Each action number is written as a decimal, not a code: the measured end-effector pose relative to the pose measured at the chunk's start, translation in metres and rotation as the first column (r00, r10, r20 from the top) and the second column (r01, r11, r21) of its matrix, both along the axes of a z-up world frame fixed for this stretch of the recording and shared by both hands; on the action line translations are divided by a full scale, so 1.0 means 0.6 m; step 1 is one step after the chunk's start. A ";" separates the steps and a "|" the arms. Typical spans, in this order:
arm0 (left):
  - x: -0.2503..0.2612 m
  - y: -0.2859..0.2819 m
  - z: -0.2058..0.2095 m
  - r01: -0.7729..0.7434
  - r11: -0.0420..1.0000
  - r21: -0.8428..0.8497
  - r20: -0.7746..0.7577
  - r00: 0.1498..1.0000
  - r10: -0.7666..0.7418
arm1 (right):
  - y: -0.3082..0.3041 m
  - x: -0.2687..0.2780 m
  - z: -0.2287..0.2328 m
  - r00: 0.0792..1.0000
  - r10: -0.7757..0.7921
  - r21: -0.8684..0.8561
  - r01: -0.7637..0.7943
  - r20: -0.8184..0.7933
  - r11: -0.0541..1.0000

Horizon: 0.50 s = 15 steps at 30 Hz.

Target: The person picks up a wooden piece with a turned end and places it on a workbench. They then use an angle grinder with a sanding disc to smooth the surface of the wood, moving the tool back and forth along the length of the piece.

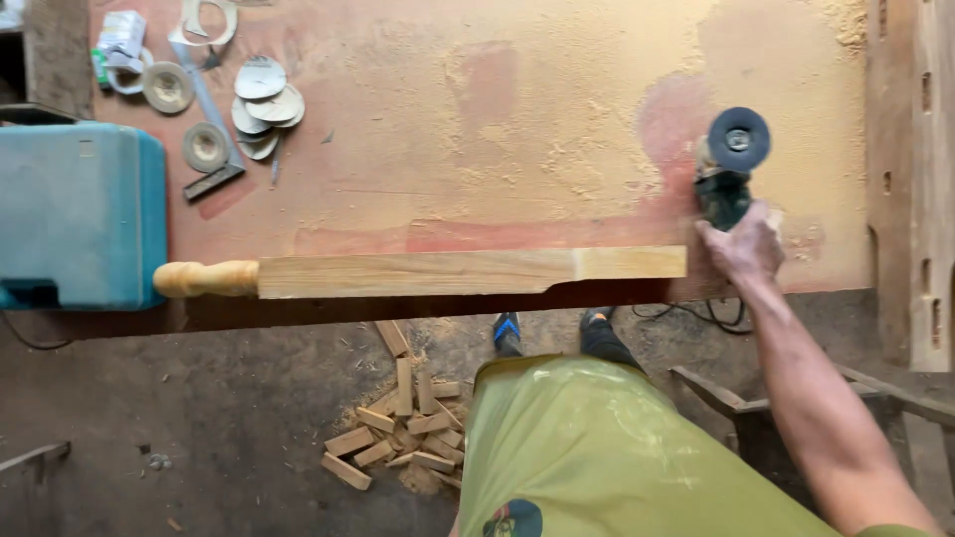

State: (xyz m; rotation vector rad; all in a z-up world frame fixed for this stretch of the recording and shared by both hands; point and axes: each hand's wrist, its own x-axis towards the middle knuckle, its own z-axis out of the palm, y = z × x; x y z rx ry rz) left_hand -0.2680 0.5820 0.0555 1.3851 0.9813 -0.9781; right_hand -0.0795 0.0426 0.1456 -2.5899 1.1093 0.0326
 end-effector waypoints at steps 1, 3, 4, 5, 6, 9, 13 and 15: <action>0.011 0.006 0.027 -0.083 0.990 -0.112 -0.054 0.996 0.078 | 0.017 0.005 0.031 0.997 -0.070 0.082 0.073 -0.039 0.994; 0.096 -0.002 0.153 -0.271 0.914 -0.302 -0.213 0.954 0.212 | 0.017 -0.019 0.021 0.994 -0.082 0.094 0.075 0.070 0.993; 0.110 0.002 0.238 -0.377 0.849 -0.371 -0.312 0.911 0.268 | 0.018 -0.043 0.015 0.982 -0.098 0.108 0.081 0.164 0.991; 0.130 0.019 0.295 -0.407 0.841 -0.358 -0.315 0.900 0.301 | 0.038 -0.059 0.025 0.985 -0.067 0.120 0.049 0.156 0.992; 0.150 0.036 0.354 -0.146 0.907 -0.396 -0.054 0.989 0.136 | 0.056 -0.075 0.038 0.962 -0.088 0.106 0.062 0.257 0.992; 0.230 0.022 0.529 0.176 0.760 -0.625 0.482 0.854 0.199 | 0.131 -0.087 0.114 0.898 -0.136 0.165 0.073 0.418 0.984; 0.186 -0.054 0.693 0.106 0.099 -0.989 0.145 0.763 0.631 | 0.133 -0.148 0.055 0.746 -0.073 0.171 -0.056 0.662 0.984; 0.149 -0.062 0.753 -0.195 -0.085 -0.977 -0.208 0.796 0.568 | 0.190 -0.162 0.112 0.785 -0.109 0.229 -0.042 0.610 0.973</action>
